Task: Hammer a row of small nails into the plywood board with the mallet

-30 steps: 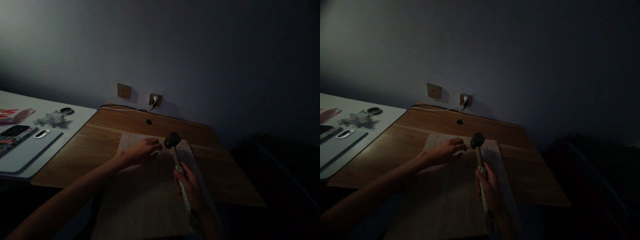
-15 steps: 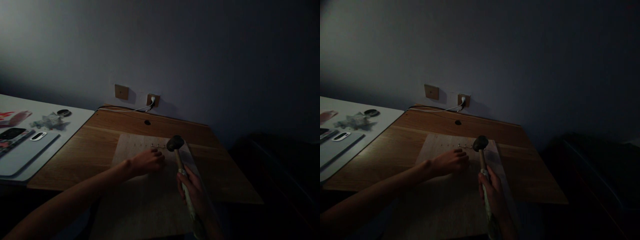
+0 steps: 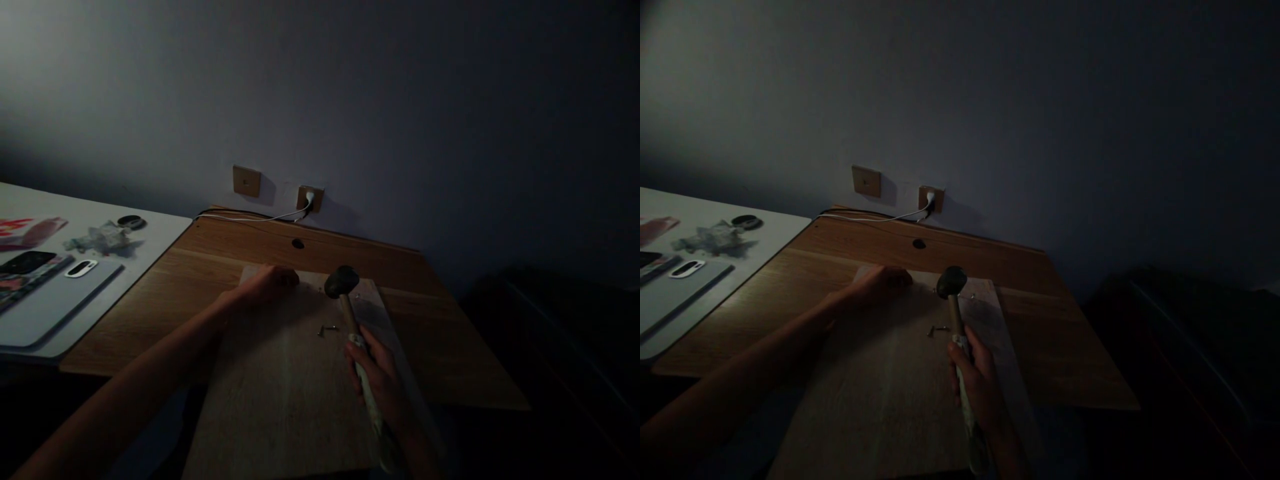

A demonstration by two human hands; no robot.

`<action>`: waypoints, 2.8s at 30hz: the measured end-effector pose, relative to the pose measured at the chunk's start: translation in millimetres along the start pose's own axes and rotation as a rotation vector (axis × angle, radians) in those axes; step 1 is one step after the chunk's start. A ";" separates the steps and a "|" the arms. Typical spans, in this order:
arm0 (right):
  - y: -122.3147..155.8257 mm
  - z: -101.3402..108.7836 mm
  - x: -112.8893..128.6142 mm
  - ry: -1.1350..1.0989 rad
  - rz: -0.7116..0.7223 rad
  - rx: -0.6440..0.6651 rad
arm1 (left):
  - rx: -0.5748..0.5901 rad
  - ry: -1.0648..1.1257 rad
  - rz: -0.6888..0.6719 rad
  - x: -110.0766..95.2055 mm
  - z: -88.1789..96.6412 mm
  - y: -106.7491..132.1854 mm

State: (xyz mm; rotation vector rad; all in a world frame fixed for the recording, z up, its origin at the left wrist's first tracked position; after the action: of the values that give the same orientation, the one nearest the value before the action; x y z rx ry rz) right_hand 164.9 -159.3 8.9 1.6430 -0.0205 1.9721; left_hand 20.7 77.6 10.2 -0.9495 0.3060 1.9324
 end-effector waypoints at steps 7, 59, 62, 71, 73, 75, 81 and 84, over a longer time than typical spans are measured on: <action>2.5 -7.4 3.6 -0.015 0.011 0.020 | -0.017 0.010 -0.005 -0.6 -3.8 -0.5; -9.1 -33.2 14.3 0.030 0.091 0.154 | -0.097 -0.011 -0.089 -8.1 -5.9 4.1; -2.9 -11.2 8.8 0.028 0.048 0.072 | -0.158 -0.109 -0.200 -34.9 -5.2 10.2; 7.6 29.5 -6.9 -0.015 0.001 -0.075 | 0.096 -0.575 -0.548 -117.6 -86.7 17.1; 9.0 31.7 -10.6 -0.018 -0.008 -0.083 | 0.104 -0.609 -0.550 -122.3 -98.3 14.6; 10.9 32.4 -11.7 -0.021 0.003 -0.088 | 0.139 -0.627 -0.546 -125.1 -104.5 12.4; 15.4 30.7 -10.7 -0.059 -0.019 -0.106 | 0.209 -0.468 -0.484 -112.5 -76.6 7.6; 15.8 28.6 -8.7 -0.057 -0.021 -0.091 | 0.112 -0.229 -0.355 -78.8 -36.2 3.2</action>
State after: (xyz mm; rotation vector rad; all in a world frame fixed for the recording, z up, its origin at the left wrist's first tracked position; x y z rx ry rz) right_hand 184.7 -186.4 13.3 1.6335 -0.1124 1.8800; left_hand 57.1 5.8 42.5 -0.6511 0.1016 1.6573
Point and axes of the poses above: each hand's wrist, its own y-axis away from the middle knuckle, its own z-axis out of the back of the hand, x = y × z, the point moved 6 cm from there along -y, towards the middle knuckle, and after that the axes turned 7 degrees about y, right-handed, at the moved point
